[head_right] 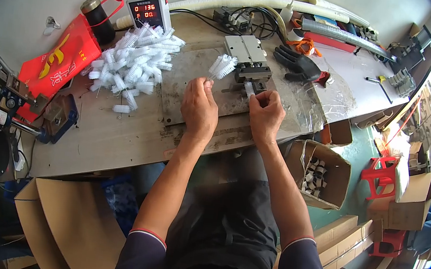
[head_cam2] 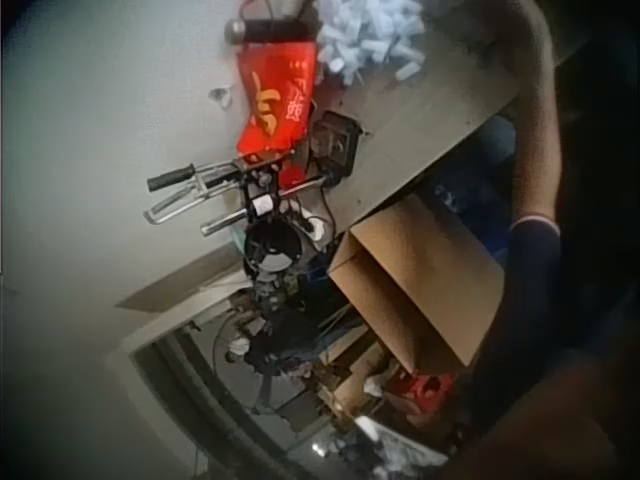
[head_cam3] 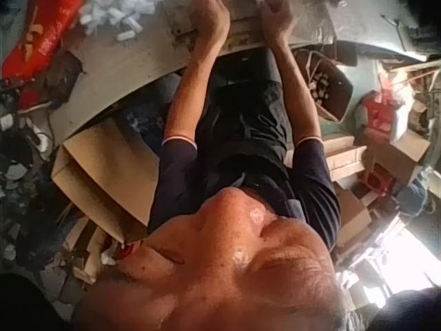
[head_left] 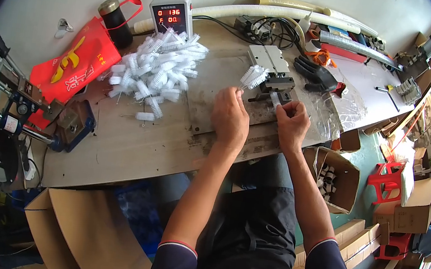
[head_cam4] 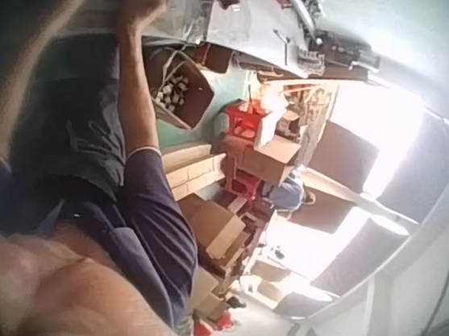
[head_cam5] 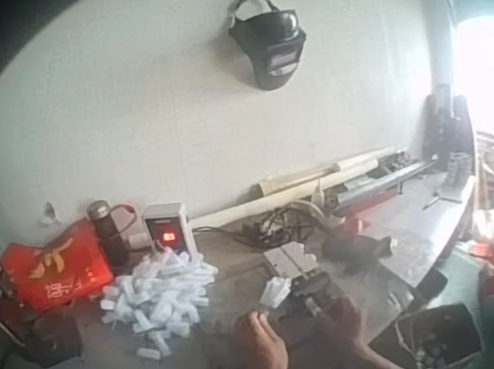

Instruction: Assembling small white plastic components using a manual press and a jig on a factory workbench.

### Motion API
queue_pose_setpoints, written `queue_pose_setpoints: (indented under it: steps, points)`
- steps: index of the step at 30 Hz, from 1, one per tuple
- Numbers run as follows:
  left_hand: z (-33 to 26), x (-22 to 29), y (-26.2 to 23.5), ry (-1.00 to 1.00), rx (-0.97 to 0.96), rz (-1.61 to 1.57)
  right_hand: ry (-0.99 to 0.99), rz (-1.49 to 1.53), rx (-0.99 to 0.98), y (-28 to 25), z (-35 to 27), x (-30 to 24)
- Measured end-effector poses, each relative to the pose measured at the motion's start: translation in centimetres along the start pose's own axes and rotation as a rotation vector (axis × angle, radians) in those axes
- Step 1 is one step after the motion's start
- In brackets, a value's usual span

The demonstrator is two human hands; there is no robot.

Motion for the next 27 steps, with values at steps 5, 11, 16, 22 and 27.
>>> queue_pose_setpoints:
  steps: [5,11,16,22,27]
  points:
    - [0.2,-0.5,0.0,-0.048,0.018,-0.078,0.014,-0.028,0.006,0.1,0.3,0.4]
    - [0.3,-0.5,-0.3,-0.142,-0.043,-0.249,-0.004,-0.081,-0.024,0.3,0.1,-0.4]
    - [-0.1,-0.9,0.0,-0.296,-0.114,-0.385,-0.084,-0.122,-0.034,0.5,0.1,-0.6]
    - [-0.7,-1.4,0.3,-0.421,-0.211,-0.477,-0.006,-0.042,-0.032,0.4,-0.1,0.0]
    - [-0.2,-0.6,-0.4,-0.519,-0.267,-0.595,0.022,0.022,-0.030,0.1,0.0,0.5]
Point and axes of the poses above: each hand's wrist, its own z-axis towards the middle knuckle, its own y-axis out of the palm, x = y × z, the point moved 5 cm from there along z, towards the middle knuckle, and after that the axes turned 10 degrees about z, right-handed, at the moved point
